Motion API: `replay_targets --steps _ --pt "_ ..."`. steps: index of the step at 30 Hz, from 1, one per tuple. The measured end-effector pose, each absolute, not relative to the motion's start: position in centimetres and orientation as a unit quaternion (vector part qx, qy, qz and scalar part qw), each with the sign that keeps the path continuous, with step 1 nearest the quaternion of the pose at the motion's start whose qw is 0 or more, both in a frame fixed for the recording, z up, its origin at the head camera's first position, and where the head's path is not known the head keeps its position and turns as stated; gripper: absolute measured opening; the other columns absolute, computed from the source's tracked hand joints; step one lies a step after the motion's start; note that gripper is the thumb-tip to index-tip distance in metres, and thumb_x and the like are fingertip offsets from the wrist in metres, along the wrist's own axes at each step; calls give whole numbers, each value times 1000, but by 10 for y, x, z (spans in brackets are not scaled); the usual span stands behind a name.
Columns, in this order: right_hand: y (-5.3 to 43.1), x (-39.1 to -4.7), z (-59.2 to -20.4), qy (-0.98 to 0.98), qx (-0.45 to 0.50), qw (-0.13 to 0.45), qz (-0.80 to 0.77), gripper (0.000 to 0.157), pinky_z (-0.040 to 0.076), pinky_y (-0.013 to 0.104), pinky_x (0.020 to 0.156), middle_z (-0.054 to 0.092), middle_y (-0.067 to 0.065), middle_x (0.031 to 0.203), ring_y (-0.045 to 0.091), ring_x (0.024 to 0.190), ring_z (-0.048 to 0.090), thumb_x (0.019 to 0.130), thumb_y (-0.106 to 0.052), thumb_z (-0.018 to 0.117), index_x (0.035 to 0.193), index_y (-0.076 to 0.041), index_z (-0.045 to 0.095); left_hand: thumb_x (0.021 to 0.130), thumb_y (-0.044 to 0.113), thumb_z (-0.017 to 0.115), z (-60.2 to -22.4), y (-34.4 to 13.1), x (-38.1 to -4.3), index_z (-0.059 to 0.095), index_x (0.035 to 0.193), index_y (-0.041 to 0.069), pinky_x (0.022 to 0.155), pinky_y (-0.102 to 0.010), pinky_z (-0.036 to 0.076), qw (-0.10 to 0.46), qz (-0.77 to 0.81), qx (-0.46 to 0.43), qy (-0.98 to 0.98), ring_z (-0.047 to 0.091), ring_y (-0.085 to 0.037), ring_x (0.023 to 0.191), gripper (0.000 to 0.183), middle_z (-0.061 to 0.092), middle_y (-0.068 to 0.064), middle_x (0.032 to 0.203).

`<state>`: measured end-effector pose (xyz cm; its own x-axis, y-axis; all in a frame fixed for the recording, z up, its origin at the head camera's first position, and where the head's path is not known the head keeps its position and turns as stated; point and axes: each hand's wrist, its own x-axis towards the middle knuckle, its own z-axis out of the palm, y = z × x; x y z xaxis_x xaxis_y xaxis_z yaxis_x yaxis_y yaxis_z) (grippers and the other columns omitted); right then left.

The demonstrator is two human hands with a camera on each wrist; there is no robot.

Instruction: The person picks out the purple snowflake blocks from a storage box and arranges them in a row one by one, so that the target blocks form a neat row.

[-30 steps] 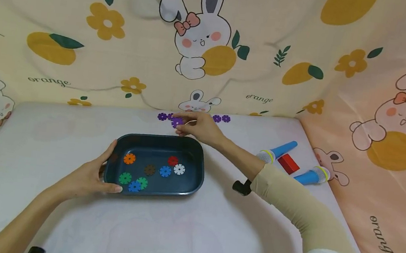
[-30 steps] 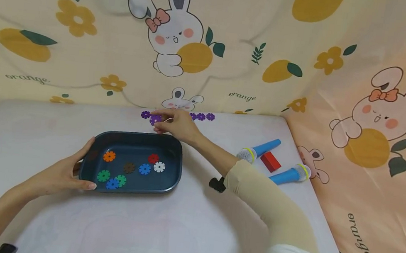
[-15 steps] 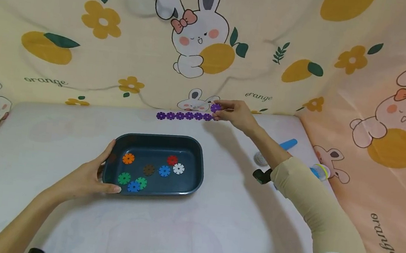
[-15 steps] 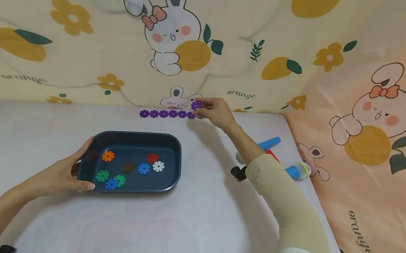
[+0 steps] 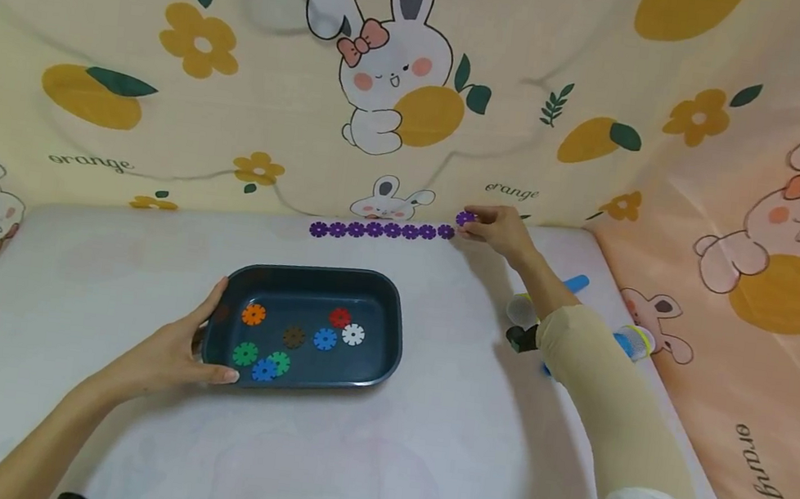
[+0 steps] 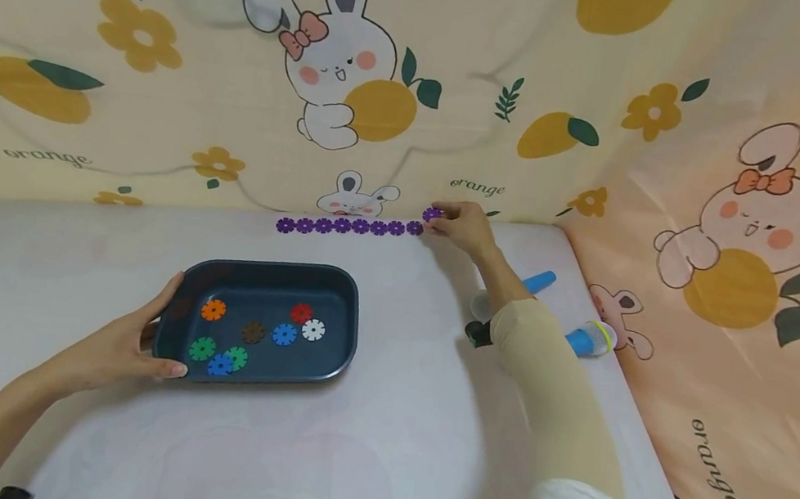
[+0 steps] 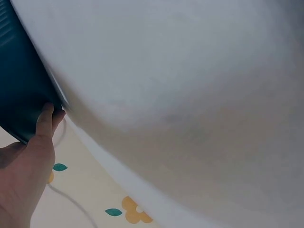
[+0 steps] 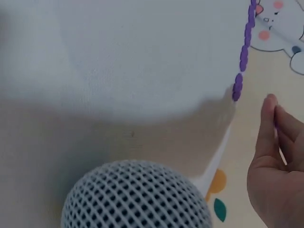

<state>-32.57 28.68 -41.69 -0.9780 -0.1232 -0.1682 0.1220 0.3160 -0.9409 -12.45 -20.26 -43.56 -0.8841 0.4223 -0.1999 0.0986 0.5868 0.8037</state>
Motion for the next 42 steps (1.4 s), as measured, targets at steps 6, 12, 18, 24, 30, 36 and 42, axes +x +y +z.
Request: replay_targets --steps 6,12,18,24,30,36,42 --pt "292 -329 -427 849 42 103 -516 43 57 30 83 68 16 101 18 85 72 93 -1 67 135 2 59 79 35 85 -437 -202 -124 -13 159 28 99 -59 44 187 427 152 872 47 -52 127 126 16 -38 156" --pt "292 -330 -433 896 67 102 -427 40 50 23 85 72 17 110 9 75 68 94 -10 70 132 -4 64 79 34 85 -438 -202 -121 -13 158 29 99 -58 44 189 432 155 868 47 -52 128 126 14 -37 156" --pt "291 -333 -437 883 100 113 -444 42 58 26 74 75 10 86 12 66 72 91 -8 72 132 -4 64 79 34 85 -437 -202 -121 -12 159 26 98 -58 45 189 431 155 869 48 -52 126 126 18 -38 155" --pt "289 -334 -437 860 113 127 -481 45 59 28 70 72 5 75 12 62 71 92 -5 70 136 -2 60 78 35 86 -435 -203 -123 -12 159 28 97 -58 46 190 427 151 871 50 -52 124 127 20 -39 154" --pt "289 -333 -436 866 103 115 -476 42 57 22 68 71 -1 73 6 62 68 96 -12 67 136 -2 59 78 36 86 -437 -203 -126 -11 159 25 96 -57 47 194 426 150 871 52 -51 123 127 21 -39 154" --pt "280 -324 -419 869 29 95 -485 42 58 29 77 71 22 103 27 87 71 99 -13 61 138 0 56 80 36 84 -439 -202 -131 -12 159 22 97 -58 47 191 422 155 873 52 -52 123 125 24 -40 152" --pt "264 -294 -393 922 -71 58 -375 44 53 44 92 64 18 129 35 114 63 100 -24 61 140 -8 57 86 31 79 -439 -205 -136 -13 159 22 101 -59 42 172 418 167 876 40 -55 131 117 17 -35 157"
